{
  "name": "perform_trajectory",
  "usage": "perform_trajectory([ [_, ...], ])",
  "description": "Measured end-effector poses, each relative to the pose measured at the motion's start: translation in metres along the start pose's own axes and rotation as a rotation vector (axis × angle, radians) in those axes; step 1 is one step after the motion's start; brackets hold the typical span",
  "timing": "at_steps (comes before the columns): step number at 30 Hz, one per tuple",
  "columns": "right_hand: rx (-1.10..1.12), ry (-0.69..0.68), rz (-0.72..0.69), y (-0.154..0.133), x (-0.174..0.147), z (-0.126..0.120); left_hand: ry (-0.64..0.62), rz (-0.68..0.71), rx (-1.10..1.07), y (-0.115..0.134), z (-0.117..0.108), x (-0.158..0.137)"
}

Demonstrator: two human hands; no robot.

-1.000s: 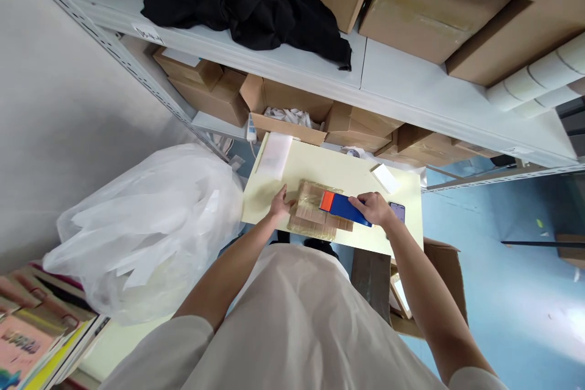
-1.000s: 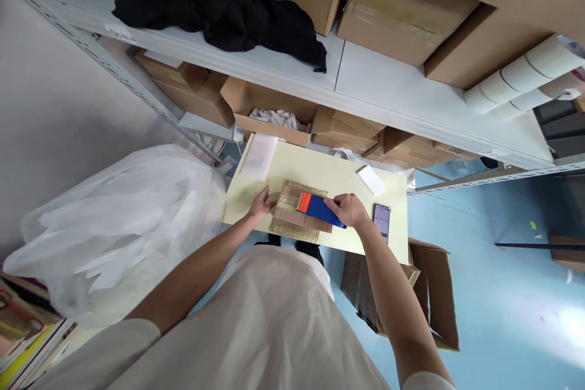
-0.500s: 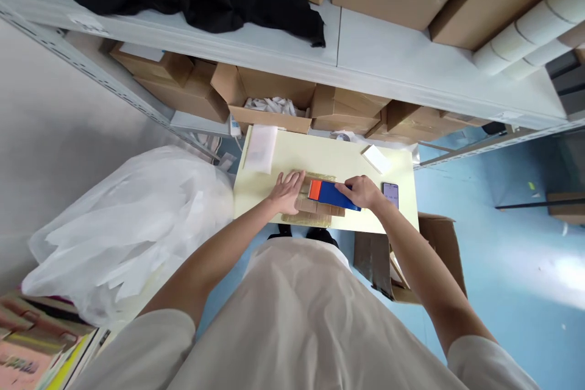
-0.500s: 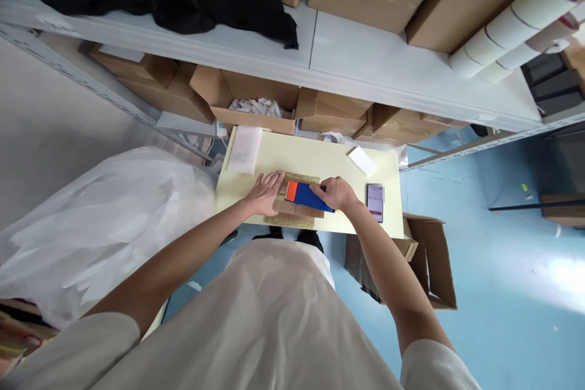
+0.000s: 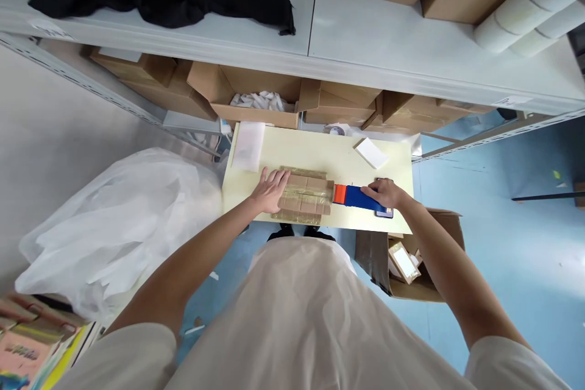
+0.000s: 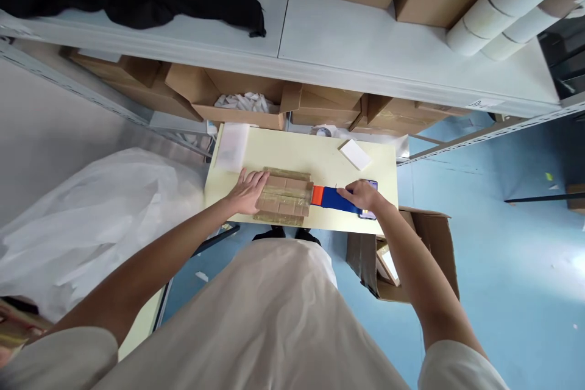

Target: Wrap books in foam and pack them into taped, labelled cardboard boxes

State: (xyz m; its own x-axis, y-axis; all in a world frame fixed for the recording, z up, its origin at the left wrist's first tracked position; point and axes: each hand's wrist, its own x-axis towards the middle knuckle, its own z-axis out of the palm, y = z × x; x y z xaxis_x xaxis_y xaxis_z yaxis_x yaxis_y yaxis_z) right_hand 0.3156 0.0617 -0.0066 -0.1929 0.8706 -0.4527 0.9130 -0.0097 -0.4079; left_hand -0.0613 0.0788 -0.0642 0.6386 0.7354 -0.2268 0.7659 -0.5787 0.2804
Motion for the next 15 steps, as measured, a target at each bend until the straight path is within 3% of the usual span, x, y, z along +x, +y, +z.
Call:
perform_trajectory([
  [6, 0.075, -0.117, -0.072, 0.018, 0.017, 0.019, -0.07, -0.069, 0.133, 0.01, -0.006, 0.0],
  [15, 0.178, -0.074, -0.165, 0.013, 0.035, 0.027, -0.088, 0.016, 0.08, 0.095, 0.007, 0.06],
])
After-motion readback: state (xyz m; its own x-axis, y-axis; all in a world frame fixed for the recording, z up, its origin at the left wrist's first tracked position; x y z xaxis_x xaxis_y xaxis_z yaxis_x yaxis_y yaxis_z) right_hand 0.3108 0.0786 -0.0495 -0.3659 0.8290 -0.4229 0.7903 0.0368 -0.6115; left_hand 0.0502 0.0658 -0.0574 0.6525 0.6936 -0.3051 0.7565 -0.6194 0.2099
